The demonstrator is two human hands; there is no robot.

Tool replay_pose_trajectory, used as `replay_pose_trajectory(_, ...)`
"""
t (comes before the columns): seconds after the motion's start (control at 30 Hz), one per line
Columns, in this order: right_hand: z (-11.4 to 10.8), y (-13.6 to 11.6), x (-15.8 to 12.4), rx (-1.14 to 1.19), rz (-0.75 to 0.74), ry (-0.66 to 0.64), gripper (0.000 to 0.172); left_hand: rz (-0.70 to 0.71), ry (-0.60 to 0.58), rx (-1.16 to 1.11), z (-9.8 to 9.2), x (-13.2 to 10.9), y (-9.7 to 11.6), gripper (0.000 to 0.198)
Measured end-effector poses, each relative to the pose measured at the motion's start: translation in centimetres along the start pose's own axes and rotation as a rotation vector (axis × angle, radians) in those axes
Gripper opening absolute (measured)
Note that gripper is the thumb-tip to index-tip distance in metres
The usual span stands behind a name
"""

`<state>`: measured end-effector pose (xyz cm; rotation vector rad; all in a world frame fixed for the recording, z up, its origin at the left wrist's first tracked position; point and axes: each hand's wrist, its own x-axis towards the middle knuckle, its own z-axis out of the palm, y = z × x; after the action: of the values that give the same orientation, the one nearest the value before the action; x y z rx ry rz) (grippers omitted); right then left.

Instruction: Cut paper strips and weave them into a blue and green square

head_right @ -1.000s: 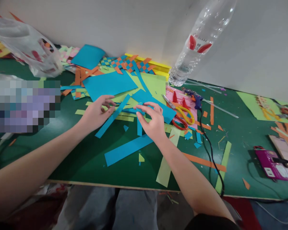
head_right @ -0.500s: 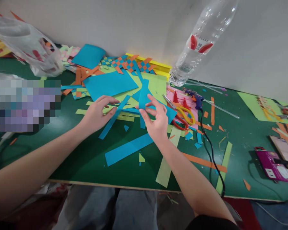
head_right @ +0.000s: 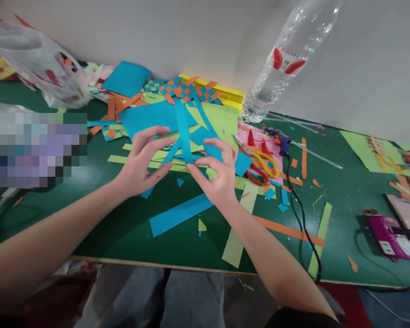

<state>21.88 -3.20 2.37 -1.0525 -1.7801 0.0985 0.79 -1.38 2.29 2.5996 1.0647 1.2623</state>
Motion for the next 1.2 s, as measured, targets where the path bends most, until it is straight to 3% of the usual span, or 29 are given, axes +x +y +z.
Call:
replay_pose_trajectory(0.17, -0.3, -0.9, 0.0, -0.036, -0.120, -0.030, 0.023, 0.039, -0.004, 0.052, 0.0, -0.1, 0.1, 0.045)
replay_pose_trajectory(0.27, -0.3, -0.9, -0.1, 0.011, -0.115, -0.043, 0.030, 0.022, 0.005, 0.073, 0.0, 0.0, -0.1, 0.040)
replay_pose_trajectory(0.4, 0.1, -0.6, -0.2, 0.168, -0.002, 0.029, 0.028, 0.021, 0.018, 0.062, 0.0, 0.0, -0.1, 0.035)
replay_pose_trajectory(0.53, 0.6, -0.4, -0.5, 0.460, 0.264, 0.023, 0.005, 0.016, -0.010, -0.014, 0.2, 0.0, 0.0, 0.030)
replay_pose_trajectory(0.63, 0.9, -0.5, -0.7, 0.633, 0.445, -0.056, 0.022, -0.027, -0.070, -0.101, 0.2, 0.0, 0.1, 0.028)
replay_pose_trajectory(0.77, 1.2, -0.6, -0.8, 0.709, 0.466, -0.142, 0.039, -0.148, -0.171, -0.234, 0.0, -0.1, 0.3, 0.033)
replay_pose_trajectory(0.93, 1.5, -0.3, -1.0, 0.651, 0.565, -0.105, 0.051, -0.309, -0.216, -0.361, -0.1, -0.1, 0.6, 0.042)
replay_pose_trajectory(1.2, 1.5, 0.0, -1.0, 0.558, 0.603, -0.009, 0.044, -0.350, -0.306, -0.491, 0.4, 0.0, 0.8, 0.038)
